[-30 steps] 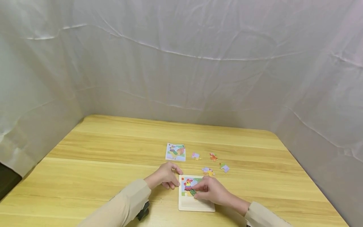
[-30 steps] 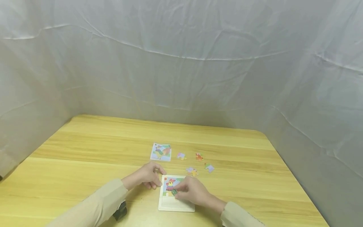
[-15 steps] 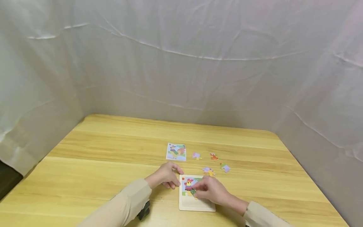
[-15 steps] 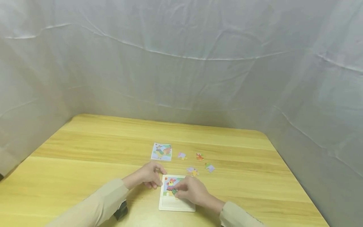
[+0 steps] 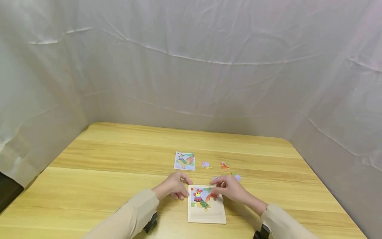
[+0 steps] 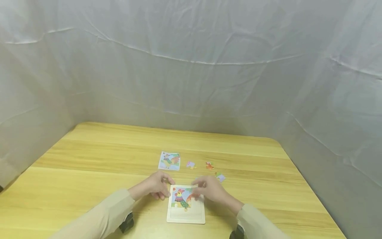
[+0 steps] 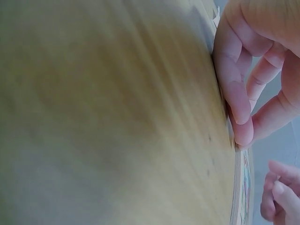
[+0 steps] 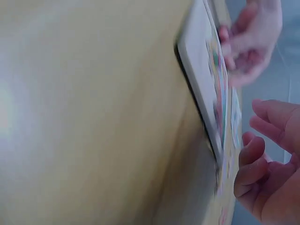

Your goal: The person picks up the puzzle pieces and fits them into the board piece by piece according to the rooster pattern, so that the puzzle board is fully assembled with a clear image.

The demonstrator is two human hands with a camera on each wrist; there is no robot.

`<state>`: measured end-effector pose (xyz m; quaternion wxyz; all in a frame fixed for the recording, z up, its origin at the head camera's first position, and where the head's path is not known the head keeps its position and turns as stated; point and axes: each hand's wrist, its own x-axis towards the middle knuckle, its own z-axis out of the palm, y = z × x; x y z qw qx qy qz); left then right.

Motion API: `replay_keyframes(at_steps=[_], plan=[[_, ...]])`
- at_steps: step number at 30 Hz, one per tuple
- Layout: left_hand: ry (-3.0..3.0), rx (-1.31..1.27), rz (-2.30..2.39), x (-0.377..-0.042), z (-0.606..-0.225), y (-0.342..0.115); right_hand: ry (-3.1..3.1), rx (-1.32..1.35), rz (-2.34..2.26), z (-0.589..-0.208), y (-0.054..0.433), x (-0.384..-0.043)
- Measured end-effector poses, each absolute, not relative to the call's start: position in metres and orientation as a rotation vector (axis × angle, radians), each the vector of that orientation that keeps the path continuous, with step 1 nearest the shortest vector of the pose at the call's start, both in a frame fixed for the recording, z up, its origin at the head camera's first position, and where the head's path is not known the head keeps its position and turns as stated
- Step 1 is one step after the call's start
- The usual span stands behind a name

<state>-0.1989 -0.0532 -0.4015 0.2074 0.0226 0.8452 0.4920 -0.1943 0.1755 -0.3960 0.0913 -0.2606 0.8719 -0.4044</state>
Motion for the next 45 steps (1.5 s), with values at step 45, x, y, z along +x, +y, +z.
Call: replay_keyframes(at_steps=[45], plan=[[2.347,0.12,1.357,-0.199,-0.406,-0.054,2.898,-0.494,-1.064,-0.419,0.234,-0.281]])
